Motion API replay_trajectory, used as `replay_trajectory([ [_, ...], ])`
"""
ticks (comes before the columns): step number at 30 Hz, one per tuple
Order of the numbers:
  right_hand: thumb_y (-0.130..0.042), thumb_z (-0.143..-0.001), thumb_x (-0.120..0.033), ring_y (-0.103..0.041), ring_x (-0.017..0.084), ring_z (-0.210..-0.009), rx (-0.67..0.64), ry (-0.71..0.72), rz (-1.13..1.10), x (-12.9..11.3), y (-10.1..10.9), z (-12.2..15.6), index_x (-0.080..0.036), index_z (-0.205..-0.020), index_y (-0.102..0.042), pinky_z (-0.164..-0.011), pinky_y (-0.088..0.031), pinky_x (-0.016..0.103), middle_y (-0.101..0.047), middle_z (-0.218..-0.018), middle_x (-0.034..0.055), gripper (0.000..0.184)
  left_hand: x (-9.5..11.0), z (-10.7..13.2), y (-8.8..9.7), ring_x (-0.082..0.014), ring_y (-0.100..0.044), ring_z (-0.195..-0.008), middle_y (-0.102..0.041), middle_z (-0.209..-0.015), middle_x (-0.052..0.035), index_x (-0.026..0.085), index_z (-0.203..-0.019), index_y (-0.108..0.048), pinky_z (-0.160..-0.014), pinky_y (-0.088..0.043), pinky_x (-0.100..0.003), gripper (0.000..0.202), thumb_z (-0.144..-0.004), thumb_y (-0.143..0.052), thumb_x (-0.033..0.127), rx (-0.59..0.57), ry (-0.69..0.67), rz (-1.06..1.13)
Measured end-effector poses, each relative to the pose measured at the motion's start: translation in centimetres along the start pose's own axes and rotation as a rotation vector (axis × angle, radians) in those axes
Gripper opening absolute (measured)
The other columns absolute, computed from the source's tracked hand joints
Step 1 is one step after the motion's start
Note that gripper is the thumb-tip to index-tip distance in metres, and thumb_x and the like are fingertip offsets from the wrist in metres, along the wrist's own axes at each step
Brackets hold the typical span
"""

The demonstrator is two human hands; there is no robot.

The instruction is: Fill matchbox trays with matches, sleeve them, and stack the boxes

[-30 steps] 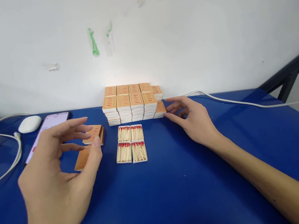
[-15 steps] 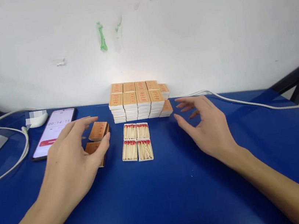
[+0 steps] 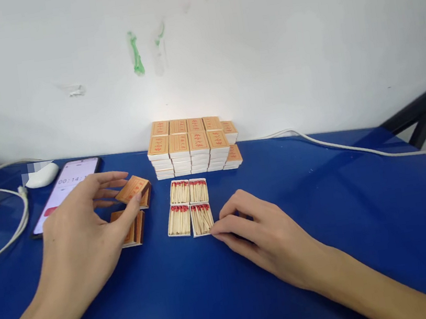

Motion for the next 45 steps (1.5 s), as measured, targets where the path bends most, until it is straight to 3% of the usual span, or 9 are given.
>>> replay_trajectory([
  [5,-0.067,-0.113,-0.011,-0.067,0.020,-0.094,-0.021,-0.038,-0.050,0.7,0.8,0.3,-0.016,-0.115,-0.080,-0.078,-0.060,0.033,-0.075,-0.108,0.0094,0.014,2.0,1.8,1.1,-0.0256,-0.080,-0.105,-0.084,-0.130,0.0024,0.034,-0.131,-0.079,-0.077,-0.055,-0.037,0.029,-0.108,-0.076,0.051,0.082,-0.060,-0.024],
  [8,-0.067,-0.108,-0.008,-0.067,0.020,-0.095,-0.051,-0.061,-0.046,1.4,1.4,0.4,-0.017,-0.112,-0.079,-0.076,-0.059,0.032,-0.073,-0.110,0.0096,0.016,4.2,3.9,1.7,-0.0231,-0.082,-0.114,-0.084,-0.135,0.0040,0.036,-0.139,-0.077,-0.089,-0.061,-0.036,0.031,-0.109,-0.079,0.045,0.138,-0.261,0.089],
  [11,-0.065,-0.102,-0.008,-0.068,0.022,-0.099,-0.063,-0.084,-0.031,2.0,2.3,0.5,-0.018,-0.110,-0.078,-0.079,-0.060,0.034,-0.071,-0.114,0.0104,0.019,6.6,6.4,0.1,-0.0159,-0.084,-0.118,-0.085,-0.137,0.0085,0.039,-0.146,-0.072,-0.109,-0.061,-0.027,0.037,-0.110,-0.078,0.034,-0.035,-0.539,0.131],
  [14,-0.065,-0.099,-0.009,-0.070,0.023,-0.102,-0.056,-0.108,-0.034,2.5,2.9,0.5,-0.020,-0.112,-0.075,-0.084,-0.063,0.038,-0.071,-0.117,0.0107,0.020,7.6,8.8,-2.1,-0.0133,-0.085,-0.117,-0.085,-0.137,0.0053,0.035,-0.155,-0.062,-0.105,-0.065,-0.021,0.043,-0.114,-0.067,0.025,-0.282,-0.730,0.181],
  [21,-0.083,-0.106,-0.043,-0.074,0.033,-0.107,-0.079,-0.238,0.073,2.3,1.1,0.9,-0.017,-0.136,-0.069,-0.085,-0.068,0.051,-0.073,-0.122,0.0139,0.042,7.9,11.0,-3.2,-0.0244,-0.080,-0.135,-0.083,-0.143,-0.0048,0.027,-0.159,-0.058,-0.119,-0.064,-0.040,0.050,-0.111,-0.058,0.013,-0.396,-0.891,0.107],
  [27,-0.076,-0.110,-0.027,-0.074,0.030,-0.110,-0.118,-0.348,0.023,3.4,0.9,1.3,-0.021,-0.127,-0.071,-0.089,-0.066,0.048,-0.073,-0.123,0.0112,0.019,8.4,10.5,-3.2,-0.0247,-0.084,-0.121,-0.086,-0.129,-0.0032,0.028,-0.151,-0.060,-0.107,-0.067,-0.041,0.032,-0.119,-0.060,0.023,-0.336,-0.902,0.064],
  [34,-0.084,-0.109,-0.034,-0.072,0.017,-0.093,-0.103,-0.358,-0.216,4.2,2.5,1.4,-0.028,-0.126,-0.075,-0.084,-0.061,0.033,-0.080,-0.113,-0.0011,0.020,6.8,7.6,-2.2,-0.0187,-0.083,-0.091,-0.085,-0.111,0.0043,0.037,-0.130,-0.066,-0.078,-0.069,-0.029,0.019,-0.112,-0.070,0.034,-0.209,-0.590,0.140],
  [38,-0.086,-0.108,-0.029,-0.073,0.015,-0.097,-0.097,-0.288,-0.266,3.2,2.4,1.3,-0.028,-0.128,-0.076,-0.086,-0.060,0.030,-0.080,-0.114,-0.0016,0.023,6.5,7.1,-2.0,-0.0172,-0.085,-0.095,-0.087,-0.111,0.0074,0.040,-0.123,-0.069,-0.053,-0.062,-0.016,0.018,-0.107,-0.074,0.037,-0.183,-0.513,0.173],
  [45,-0.088,-0.105,-0.022,-0.073,0.017,-0.098,-0.076,-0.191,-0.259,2.1,2.5,1.0,-0.024,-0.130,-0.076,-0.085,-0.061,0.030,-0.080,-0.114,0.0020,0.027,5.7,7.3,-2.4,-0.0209,-0.087,-0.107,-0.087,-0.122,0.0048,0.042,-0.129,-0.068,-0.059,-0.066,-0.017,0.026,-0.107,-0.080,0.038,-0.295,-0.504,0.225],
])
Point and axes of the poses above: each hand's wrist, its own z-axis away from the middle knuckle, its own y-axis out of the back of the hand, x = y × z, the point moved 9 cm from there along -z, towards the middle knuckle
